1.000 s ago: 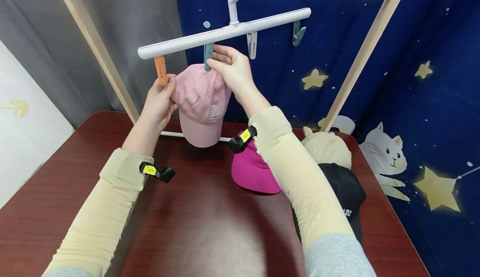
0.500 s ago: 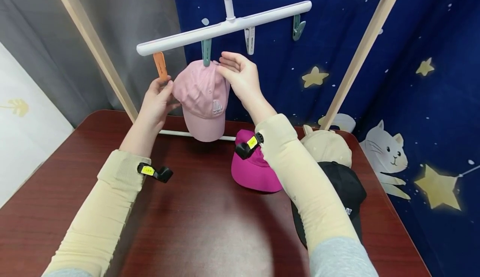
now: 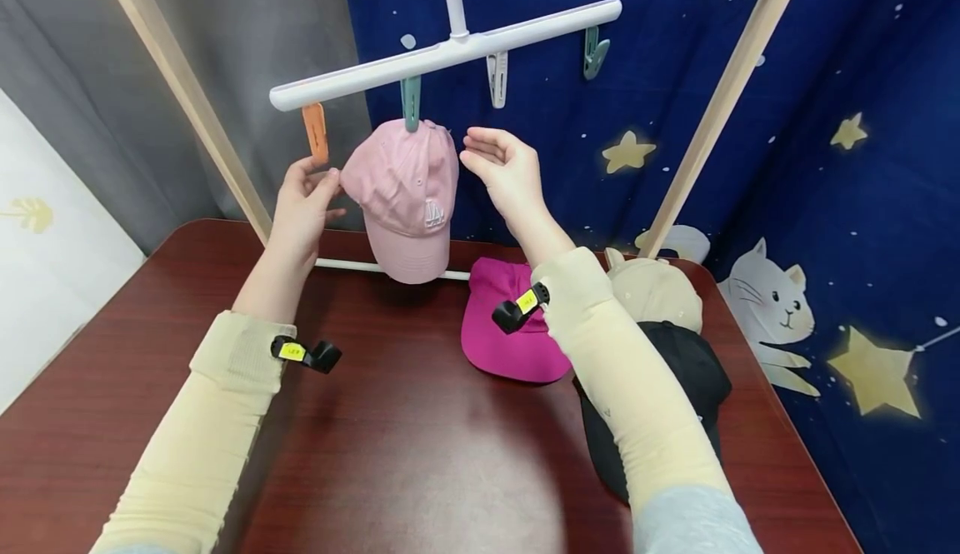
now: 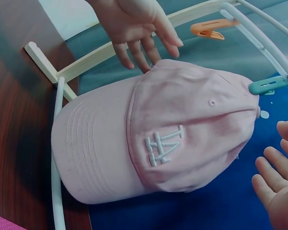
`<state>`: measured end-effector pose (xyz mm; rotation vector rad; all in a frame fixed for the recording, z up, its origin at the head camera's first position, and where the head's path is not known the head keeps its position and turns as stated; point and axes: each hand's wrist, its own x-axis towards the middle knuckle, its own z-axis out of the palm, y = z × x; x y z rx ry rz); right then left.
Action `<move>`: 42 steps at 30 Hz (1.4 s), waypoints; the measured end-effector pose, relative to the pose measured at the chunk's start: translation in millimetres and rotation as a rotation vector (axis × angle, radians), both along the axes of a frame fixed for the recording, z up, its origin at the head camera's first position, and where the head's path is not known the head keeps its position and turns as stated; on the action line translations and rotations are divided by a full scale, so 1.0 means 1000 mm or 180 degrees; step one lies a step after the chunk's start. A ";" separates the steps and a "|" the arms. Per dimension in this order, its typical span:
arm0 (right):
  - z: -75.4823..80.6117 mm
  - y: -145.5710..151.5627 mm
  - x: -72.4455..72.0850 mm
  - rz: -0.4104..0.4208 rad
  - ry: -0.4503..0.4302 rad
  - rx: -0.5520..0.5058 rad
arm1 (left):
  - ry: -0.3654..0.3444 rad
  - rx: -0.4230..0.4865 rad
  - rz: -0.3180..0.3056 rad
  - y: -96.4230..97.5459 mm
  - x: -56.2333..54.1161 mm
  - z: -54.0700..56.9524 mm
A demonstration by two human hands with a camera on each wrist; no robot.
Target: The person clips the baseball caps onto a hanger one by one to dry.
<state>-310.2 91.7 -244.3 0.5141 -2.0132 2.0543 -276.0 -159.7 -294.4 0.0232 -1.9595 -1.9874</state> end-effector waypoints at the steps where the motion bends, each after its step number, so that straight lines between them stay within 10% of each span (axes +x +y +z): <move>1: 0.000 0.002 0.001 -0.0013 0.0002 0.0000 | 0.0015 -0.0050 0.0022 0.000 0.001 0.001; 25: -0.046 0.074 0.060 -0.0509 -0.0245 0.0139 | 0.0794 -0.0833 0.0632 0.023 0.047 -0.003; 42: -0.082 0.106 0.105 -0.0912 -0.0988 0.0937 | -0.0268 -0.1486 -0.1069 0.070 0.065 -0.016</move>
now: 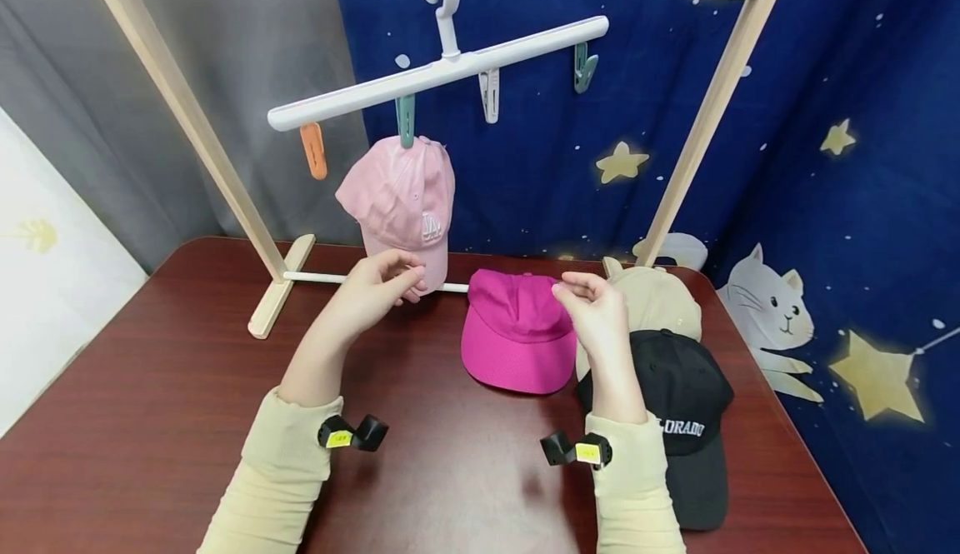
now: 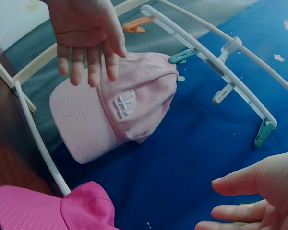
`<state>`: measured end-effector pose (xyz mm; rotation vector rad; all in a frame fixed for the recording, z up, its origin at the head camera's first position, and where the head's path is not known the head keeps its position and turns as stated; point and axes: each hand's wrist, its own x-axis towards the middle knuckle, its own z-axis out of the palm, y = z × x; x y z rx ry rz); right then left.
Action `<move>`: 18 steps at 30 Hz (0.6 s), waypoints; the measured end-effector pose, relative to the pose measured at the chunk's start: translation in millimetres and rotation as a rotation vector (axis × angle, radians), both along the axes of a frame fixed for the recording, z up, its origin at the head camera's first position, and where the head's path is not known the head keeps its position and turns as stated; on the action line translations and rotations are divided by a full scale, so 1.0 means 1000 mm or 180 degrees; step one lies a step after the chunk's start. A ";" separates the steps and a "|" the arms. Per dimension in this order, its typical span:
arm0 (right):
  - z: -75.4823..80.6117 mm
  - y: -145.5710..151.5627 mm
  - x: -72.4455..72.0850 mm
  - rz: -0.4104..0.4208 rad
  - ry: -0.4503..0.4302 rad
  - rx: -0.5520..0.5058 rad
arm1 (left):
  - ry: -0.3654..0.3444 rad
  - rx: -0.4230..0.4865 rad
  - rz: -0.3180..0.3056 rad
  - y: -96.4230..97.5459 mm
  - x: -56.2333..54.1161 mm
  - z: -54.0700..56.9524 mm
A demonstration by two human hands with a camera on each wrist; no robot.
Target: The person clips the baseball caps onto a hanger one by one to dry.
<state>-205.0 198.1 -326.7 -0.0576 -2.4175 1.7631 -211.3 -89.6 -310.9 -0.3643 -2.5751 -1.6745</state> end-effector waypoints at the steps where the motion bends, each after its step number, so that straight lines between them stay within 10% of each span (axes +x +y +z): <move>1: -0.001 0.002 0.001 0.0029 -0.0075 0.0073 | -0.0040 0.0034 -0.0025 0.003 0.000 -0.003; 9: -0.005 0.010 0.000 0.0249 -0.0714 0.0574 | -0.0355 0.0269 -0.0002 0.021 0.000 -0.025; 18: -0.019 0.015 -0.003 0.0354 -0.0818 0.0842 | -0.0428 0.0024 0.0078 0.032 -0.003 -0.042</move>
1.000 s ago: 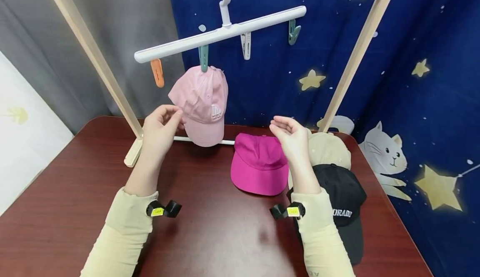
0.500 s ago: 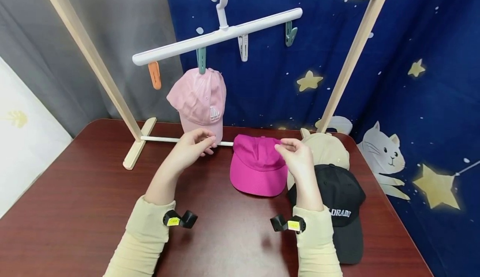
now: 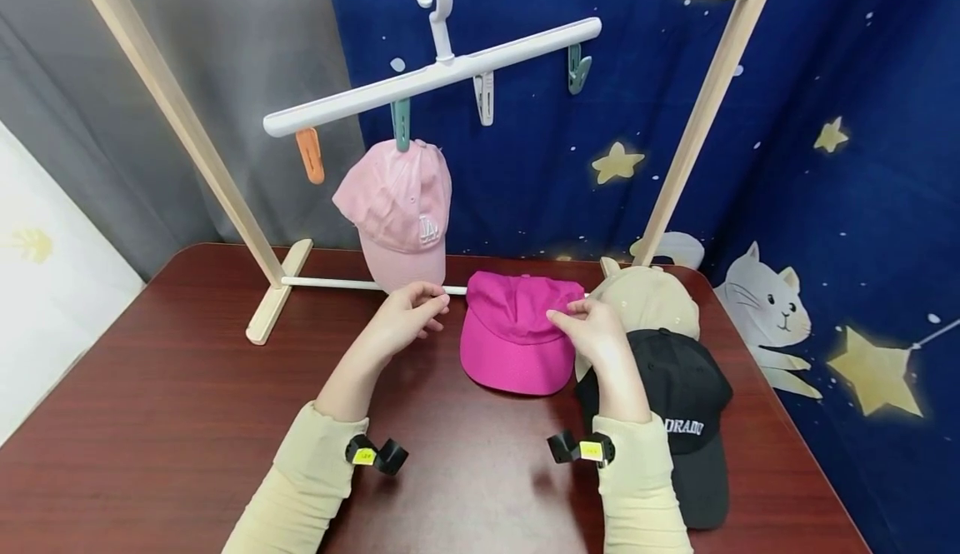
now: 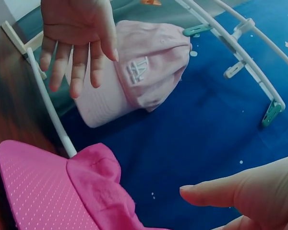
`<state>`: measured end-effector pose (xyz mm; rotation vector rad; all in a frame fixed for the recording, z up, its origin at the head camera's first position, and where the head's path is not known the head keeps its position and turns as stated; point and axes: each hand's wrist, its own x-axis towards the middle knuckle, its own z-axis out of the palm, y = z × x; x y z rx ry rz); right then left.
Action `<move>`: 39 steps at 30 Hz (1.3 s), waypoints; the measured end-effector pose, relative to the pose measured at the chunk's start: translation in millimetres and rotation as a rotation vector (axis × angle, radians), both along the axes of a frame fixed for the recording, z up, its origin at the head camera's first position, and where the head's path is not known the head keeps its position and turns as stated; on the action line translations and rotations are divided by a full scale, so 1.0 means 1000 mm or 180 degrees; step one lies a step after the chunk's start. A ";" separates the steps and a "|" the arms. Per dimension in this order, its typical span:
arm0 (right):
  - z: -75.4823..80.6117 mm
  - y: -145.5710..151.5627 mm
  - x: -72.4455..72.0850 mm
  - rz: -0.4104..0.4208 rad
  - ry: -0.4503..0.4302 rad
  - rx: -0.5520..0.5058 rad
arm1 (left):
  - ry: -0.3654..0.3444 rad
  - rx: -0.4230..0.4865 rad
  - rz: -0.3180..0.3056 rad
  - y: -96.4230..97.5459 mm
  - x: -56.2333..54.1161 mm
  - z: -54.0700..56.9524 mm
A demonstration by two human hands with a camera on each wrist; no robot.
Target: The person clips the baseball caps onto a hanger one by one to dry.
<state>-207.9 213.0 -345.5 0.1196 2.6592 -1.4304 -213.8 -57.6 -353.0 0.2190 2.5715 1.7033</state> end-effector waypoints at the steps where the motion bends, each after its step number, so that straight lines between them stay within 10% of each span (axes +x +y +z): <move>1: -0.001 0.000 0.000 -0.0001 -0.0033 0.0002 | -0.0008 -0.0064 0.0002 0.001 0.000 -0.002; 14: -0.020 0.005 -0.006 -0.0006 -0.0272 0.0507 | -0.0252 -0.0423 0.0033 0.014 -0.004 -0.025; 39: -0.035 0.002 -0.014 0.0061 -0.0323 0.0822 | -0.0775 0.0006 -0.0067 0.021 -0.013 -0.052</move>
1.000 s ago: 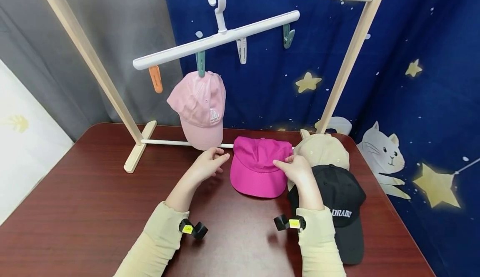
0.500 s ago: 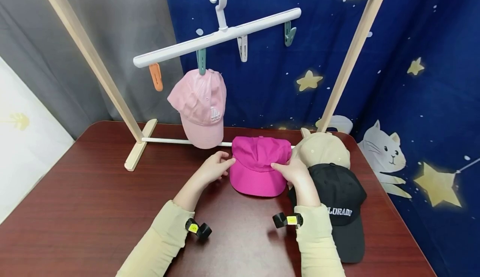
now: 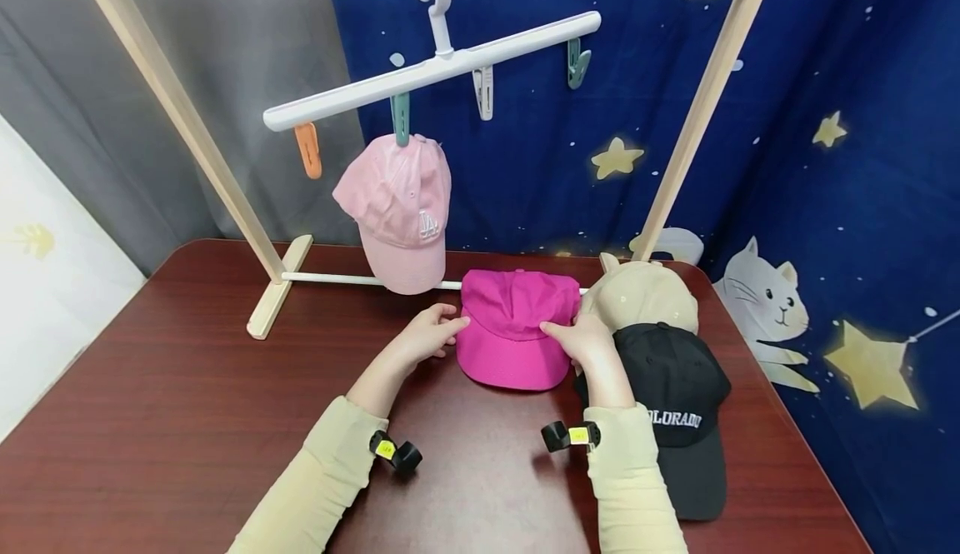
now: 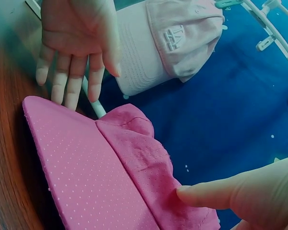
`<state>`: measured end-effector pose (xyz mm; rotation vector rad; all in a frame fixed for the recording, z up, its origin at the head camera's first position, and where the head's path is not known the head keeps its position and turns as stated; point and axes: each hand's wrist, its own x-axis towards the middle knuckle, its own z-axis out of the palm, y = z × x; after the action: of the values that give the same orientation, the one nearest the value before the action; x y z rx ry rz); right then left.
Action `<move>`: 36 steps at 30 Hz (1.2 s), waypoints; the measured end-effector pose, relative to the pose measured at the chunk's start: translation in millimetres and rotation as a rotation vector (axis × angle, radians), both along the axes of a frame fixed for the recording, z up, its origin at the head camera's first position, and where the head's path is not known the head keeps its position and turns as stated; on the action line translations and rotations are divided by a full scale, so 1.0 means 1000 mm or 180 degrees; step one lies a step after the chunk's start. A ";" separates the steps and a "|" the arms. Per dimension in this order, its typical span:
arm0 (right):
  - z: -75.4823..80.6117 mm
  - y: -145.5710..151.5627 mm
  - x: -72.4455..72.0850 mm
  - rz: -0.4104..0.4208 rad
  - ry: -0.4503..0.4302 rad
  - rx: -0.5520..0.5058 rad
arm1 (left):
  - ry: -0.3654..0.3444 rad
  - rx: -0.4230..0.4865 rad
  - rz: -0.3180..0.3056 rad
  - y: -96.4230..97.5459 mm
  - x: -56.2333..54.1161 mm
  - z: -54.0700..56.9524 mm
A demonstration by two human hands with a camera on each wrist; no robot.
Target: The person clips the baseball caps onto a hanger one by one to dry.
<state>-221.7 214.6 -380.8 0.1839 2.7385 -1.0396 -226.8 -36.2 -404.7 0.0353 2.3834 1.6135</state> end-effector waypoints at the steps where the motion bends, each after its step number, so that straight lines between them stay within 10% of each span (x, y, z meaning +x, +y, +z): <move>1: 0.000 0.000 0.000 -0.0005 0.0010 0.0004 | -0.0006 -0.0004 0.0006 0.000 0.000 0.000; 36: 0.004 -0.006 0.002 -0.0127 -0.0150 -0.0744 | 0.0147 0.0440 0.0051 -0.004 -0.005 0.001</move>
<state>-220.1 208.8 -376.9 0.2232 2.5551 -1.3364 -231.7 -40.5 -403.3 0.0806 2.3069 1.8011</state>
